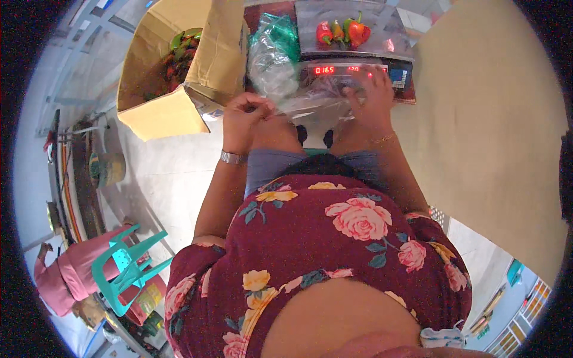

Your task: The person picks up peppers from a box and places them on a digital scale before putting them into a plastic bag and tying it.

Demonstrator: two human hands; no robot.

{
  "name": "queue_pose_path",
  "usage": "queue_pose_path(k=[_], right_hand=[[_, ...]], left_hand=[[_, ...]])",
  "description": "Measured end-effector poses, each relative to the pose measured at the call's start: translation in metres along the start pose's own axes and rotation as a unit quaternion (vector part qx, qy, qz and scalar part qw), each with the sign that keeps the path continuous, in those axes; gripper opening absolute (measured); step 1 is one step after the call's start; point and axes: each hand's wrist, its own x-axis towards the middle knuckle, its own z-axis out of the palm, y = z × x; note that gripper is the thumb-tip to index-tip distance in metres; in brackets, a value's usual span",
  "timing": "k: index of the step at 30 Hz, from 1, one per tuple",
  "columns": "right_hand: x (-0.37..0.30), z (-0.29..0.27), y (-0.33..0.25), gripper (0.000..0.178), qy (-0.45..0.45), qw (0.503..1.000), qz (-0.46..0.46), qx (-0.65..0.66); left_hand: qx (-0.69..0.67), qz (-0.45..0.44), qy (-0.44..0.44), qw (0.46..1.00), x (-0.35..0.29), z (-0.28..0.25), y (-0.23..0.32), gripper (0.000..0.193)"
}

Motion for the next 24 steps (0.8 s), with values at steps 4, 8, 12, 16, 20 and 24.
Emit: queue_pose_path(k=[4, 8, 12, 16, 20, 24], right_hand=[[0.008, -0.03, -0.052, 0.032, -0.101, 0.964, 0.054, 0.241], [0.006, -0.04, -0.08, 0.028, -0.173, 0.893, 0.09, 0.405], [-0.001, -0.037, -0.088, 0.026, -0.165, 0.871, 0.107, 0.45], [-0.007, -0.042, -0.091, 0.026, -0.203, 0.839, 0.122, 0.489], [-0.015, -0.047, -0.097, 0.025, -0.229, 0.825, 0.087, 0.508], [-0.021, -0.054, -0.106, 0.025, -0.219, 0.81, 0.077, 0.538]], left_hand=[[0.001, -0.013, -0.018, 1.0, -0.011, 0.021, 0.014, 0.011], [-0.032, -0.037, -0.048, 0.998, -0.024, 0.042, 0.034, 0.016], [-0.103, -0.092, -0.061, 0.989, -0.036, 0.043, 0.04, 0.017], [-0.106, -0.044, -0.066, 0.991, -0.046, 0.04, 0.033, 0.015], [-0.087, -0.027, -0.057, 0.994, -0.058, 0.044, 0.041, 0.013], [-0.095, -0.039, -0.075, 0.992, -0.066, 0.043, 0.039, 0.015]])
